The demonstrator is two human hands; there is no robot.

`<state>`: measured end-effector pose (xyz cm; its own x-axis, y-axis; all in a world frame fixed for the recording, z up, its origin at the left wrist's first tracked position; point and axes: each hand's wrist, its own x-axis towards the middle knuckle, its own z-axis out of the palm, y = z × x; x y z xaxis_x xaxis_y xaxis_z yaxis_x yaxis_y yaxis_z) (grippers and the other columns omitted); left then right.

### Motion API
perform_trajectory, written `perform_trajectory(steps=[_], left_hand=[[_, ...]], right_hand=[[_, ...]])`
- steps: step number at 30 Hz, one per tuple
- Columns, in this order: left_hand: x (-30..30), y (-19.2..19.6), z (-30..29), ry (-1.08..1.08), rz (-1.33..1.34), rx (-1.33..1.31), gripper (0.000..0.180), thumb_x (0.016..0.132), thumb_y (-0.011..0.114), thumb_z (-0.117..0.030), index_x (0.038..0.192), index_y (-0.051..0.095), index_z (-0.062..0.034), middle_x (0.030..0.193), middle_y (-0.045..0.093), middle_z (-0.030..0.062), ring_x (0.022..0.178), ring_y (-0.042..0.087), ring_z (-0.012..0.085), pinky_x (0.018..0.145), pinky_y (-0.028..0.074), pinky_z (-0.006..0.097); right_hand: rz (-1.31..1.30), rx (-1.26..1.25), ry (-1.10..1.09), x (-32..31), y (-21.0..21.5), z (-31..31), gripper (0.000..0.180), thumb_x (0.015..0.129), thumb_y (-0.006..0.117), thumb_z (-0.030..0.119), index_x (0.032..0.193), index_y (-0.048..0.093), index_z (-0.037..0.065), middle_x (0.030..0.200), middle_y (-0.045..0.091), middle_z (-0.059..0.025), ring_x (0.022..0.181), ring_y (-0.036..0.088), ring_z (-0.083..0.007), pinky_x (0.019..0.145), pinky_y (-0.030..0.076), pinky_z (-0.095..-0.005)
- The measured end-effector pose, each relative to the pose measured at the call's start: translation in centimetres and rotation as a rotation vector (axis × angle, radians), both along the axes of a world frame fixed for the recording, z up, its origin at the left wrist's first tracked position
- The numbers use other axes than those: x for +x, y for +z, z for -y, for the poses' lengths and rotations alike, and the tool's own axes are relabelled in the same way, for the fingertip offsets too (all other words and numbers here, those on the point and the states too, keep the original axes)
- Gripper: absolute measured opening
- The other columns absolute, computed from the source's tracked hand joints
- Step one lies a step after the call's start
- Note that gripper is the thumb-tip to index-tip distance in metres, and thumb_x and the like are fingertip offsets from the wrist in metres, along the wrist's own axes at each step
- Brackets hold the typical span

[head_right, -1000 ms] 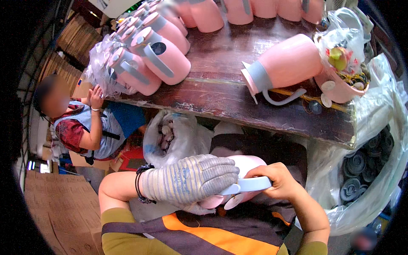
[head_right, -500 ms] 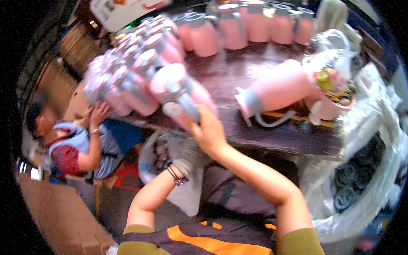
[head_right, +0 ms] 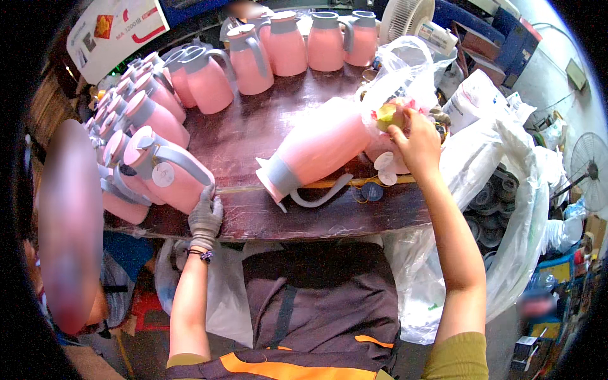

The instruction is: The person assembles pink water jugs by attaching lids, handles, and small components by hand. They move items on the work surface and reach for parts from containers.

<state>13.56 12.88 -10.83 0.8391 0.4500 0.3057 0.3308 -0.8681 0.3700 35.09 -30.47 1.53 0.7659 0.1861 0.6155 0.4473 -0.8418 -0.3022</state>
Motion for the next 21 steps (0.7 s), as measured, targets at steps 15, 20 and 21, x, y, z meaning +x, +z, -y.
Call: perform_trajectory(steps=[15,20,21], left_hand=[[-0.2,-0.3,-0.3,-0.011,0.116,-0.048,0.028,0.089,0.058,-0.025,0.116,0.059,-0.0183,0.085,0.068,0.0141,0.081,0.066,0.034,0.071,0.051,0.045],[-0.2,0.0,-0.2,0.005,0.091,-0.072,0.027,0.089,0.057,-0.025,0.115,0.059,-0.017,0.089,0.068,0.0156,0.083,0.066,0.0354,0.073,0.051,0.045],[0.0,-0.1,0.0,-0.009,0.093,-0.081,0.027,0.089,0.057,-0.025,0.115,0.059,-0.0167,0.09,0.068,0.016,0.084,0.066,0.0355,0.073,0.051,0.045]], right_hand=[[0.021,-0.357,0.004,4.3,1.2,-1.0,0.063,0.067,0.074,0.038,0.12,0.055,0.01,0.108,0.061,-0.0159,0.099,0.061,-0.0349,0.087,0.048,-0.0443],[-0.031,0.484,0.193,-0.9,1.6,-0.5,0.061,0.073,0.076,0.022,0.123,0.049,0.0,0.112,0.06,-0.0142,0.107,0.059,-0.0251,0.092,0.046,-0.0359],[-0.133,0.675,0.295,-2.5,1.7,-0.2,0.06,0.076,0.074,0.02,0.126,0.047,0.0,0.116,0.059,-0.0133,0.11,0.058,-0.024,0.093,0.046,-0.0356]])
